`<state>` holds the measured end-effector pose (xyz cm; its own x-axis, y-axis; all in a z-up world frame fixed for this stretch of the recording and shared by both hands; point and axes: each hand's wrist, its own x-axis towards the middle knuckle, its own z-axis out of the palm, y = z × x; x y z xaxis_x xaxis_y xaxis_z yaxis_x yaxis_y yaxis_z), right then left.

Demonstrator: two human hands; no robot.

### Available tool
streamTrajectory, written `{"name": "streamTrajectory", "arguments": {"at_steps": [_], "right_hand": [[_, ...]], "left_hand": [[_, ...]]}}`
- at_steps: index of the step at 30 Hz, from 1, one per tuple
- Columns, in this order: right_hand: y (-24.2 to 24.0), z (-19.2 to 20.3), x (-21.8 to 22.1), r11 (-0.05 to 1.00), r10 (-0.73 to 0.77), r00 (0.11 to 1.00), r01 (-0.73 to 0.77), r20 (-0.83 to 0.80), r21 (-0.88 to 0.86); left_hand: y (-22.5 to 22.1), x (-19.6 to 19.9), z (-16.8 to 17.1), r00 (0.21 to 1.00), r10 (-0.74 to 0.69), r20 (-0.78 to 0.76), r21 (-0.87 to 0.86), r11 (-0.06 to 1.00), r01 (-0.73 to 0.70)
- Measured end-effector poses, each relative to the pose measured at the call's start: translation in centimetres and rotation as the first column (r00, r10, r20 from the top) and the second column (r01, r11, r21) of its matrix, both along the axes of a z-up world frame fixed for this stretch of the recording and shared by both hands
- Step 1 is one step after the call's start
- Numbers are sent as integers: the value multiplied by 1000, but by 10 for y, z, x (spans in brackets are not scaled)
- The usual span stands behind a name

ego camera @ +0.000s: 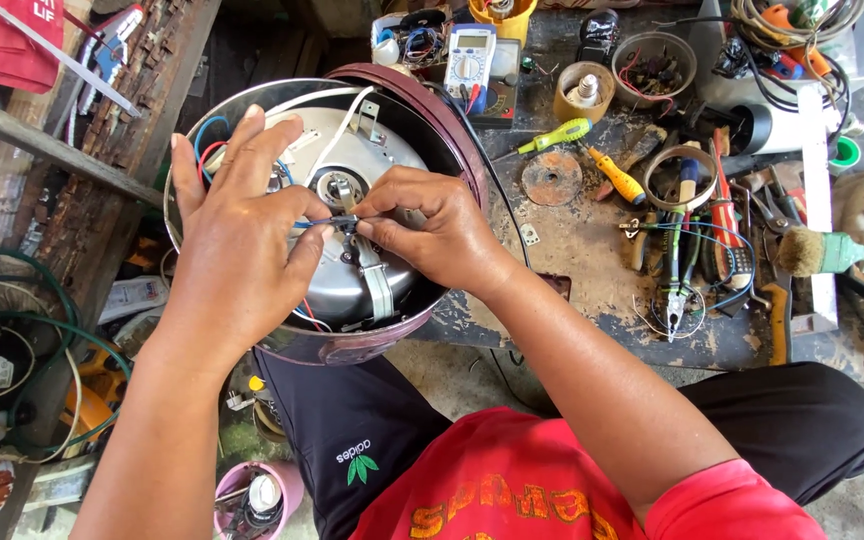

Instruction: Repairing the internal components and wiring of an electric rice cooker on a workbench

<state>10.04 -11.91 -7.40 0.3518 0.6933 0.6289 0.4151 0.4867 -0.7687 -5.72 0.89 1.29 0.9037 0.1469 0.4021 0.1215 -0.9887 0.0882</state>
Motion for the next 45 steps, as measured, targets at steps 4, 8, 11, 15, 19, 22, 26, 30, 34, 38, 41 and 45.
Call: {"name": "streamTrajectory", "arguments": {"at_steps": [4, 8, 11, 15, 19, 22, 26, 30, 34, 38, 41, 45], "right_hand": [[1, 2, 0, 1000, 5, 1000, -5, -7, -9], [1, 4, 0, 1000, -12, 1000, 13, 25, -25], [1, 6, -1, 999, -19, 999, 20, 40, -25], [1, 3, 0, 999, -38, 998, 39, 48, -32], [1, 3, 0, 997, -5, 1000, 6, 10, -74], [1, 3, -1, 996, -12, 1000, 11, -8, -88], [1, 4, -1, 996, -16, 1000, 16, -3, -82], [0, 4, -2, 995, -20, 999, 17, -29, -97], [1, 3, -1, 994, -22, 1000, 21, -14, -106], [2, 1, 0, 994, -23, 1000, 22, -7, -108], [1, 0, 0, 993, -20, 1000, 19, -4, -115], [-1, 1, 0, 991, -15, 1000, 17, 14, -133]], "left_hand": [[-1, 1, 1, 1000, -2, 7, -1, 1000, 2], [-4, 1, 1, 1000, -8, -8, 63, 998, 8], [-3, 1, 0, 1000, -13, -10, 101, 995, 14], [-2, 1, -1, 1000, -15, -26, 99, 995, 18], [0, -2, 6, 998, 19, -65, 73, 997, -15], [4, -5, 10, 998, 19, -53, 34, 999, -17], [6, -3, 10, 995, 13, -102, 67, 998, -6], [2, 0, 8, 998, -10, -67, 72, 997, 15], [1, -1, 4, 1000, -15, -19, 80, 997, 16], [2, -2, 1, 1000, -12, -8, 108, 994, 13], [3, -6, 2, 1000, -6, 0, 74, 997, 6], [6, -19, 2, 998, 30, 64, -10, 1000, -29]]}}
